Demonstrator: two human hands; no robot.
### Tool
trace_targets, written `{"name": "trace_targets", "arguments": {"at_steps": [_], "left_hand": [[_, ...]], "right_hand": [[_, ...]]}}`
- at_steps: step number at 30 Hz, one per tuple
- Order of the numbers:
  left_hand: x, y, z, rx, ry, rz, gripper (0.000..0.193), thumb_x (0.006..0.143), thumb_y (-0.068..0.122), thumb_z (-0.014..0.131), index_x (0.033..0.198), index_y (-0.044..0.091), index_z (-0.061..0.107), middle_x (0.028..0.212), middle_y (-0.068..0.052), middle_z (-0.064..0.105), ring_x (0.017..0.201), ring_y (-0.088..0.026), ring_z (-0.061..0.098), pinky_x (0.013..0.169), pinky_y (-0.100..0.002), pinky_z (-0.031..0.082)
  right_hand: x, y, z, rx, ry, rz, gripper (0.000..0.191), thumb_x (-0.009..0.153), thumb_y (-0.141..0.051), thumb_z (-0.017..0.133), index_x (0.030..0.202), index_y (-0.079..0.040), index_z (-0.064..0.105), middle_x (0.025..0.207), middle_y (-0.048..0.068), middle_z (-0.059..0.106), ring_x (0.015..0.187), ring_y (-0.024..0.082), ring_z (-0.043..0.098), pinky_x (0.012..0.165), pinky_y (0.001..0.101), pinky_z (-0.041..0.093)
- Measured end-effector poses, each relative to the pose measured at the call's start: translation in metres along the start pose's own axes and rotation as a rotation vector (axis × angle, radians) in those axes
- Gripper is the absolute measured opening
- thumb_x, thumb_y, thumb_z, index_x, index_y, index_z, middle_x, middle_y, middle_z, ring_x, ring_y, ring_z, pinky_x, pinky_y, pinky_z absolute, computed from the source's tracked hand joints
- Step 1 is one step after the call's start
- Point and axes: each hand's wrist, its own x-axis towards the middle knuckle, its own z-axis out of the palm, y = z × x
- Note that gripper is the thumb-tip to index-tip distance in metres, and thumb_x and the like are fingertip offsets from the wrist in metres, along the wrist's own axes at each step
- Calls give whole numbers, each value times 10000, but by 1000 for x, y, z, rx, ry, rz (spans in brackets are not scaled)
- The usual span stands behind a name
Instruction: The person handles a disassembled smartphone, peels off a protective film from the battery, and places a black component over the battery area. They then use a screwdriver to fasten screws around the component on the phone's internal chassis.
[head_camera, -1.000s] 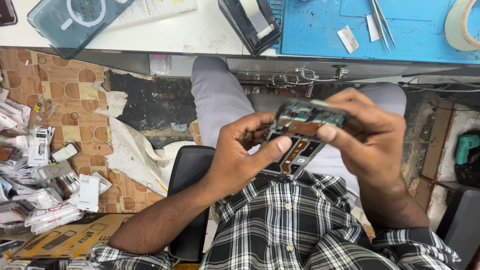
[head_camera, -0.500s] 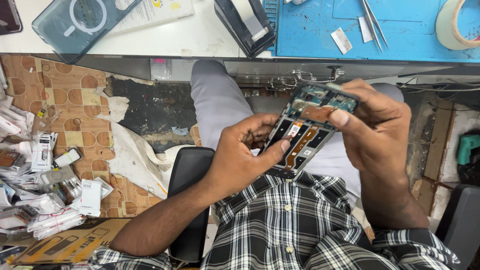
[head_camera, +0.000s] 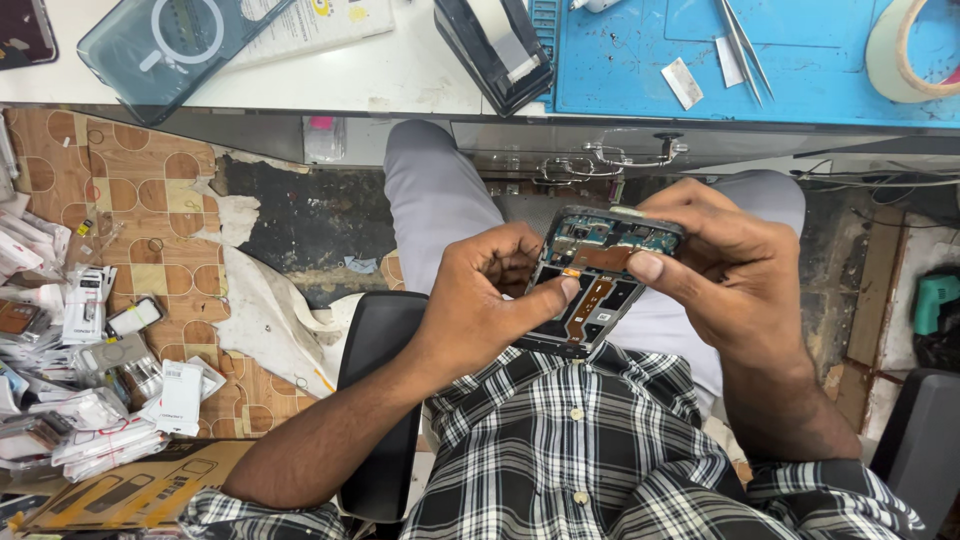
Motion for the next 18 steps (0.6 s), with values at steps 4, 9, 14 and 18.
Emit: {"name": "trace_targets", "arguments": {"at_steps": [4,9,14,18], "left_hand": [[2,3,-2,-19,-24,-24,150,950,78,766,1011,-3,656,906,-35,727,846,-41,684,748,-221,568],[3,7,-2,-28,-23,-97,205,910,133,789,1034,-1,698,833,-22,734,753,-39,672,649,-210,551],[2,4,-2,-19,-28,-54,207,944,138,800,1022,-24,698,812,-19,707,729,-33,629,614,-210,501],[2,1,-3,-19,-39,-77,224,962,137,793,1058,-34,685,832,-28,701,744,-40,625,625,-213,493]], "right_hand": [[0,-1,-2,7,-1,13,290,937,74,734,1223,101,696,1135,156,649,951,128,655,788,211,542],[1,-4,-4,16,15,31,294,925,68,736,1215,98,697,1153,162,654,959,141,664,795,216,549],[3,-5,-3,66,-34,36,268,945,65,726,1209,99,698,1139,155,649,1014,165,678,879,263,595],[4,-6,-2,43,-44,52,274,948,53,727,1218,100,702,1134,148,654,1032,168,669,883,264,575]]}}
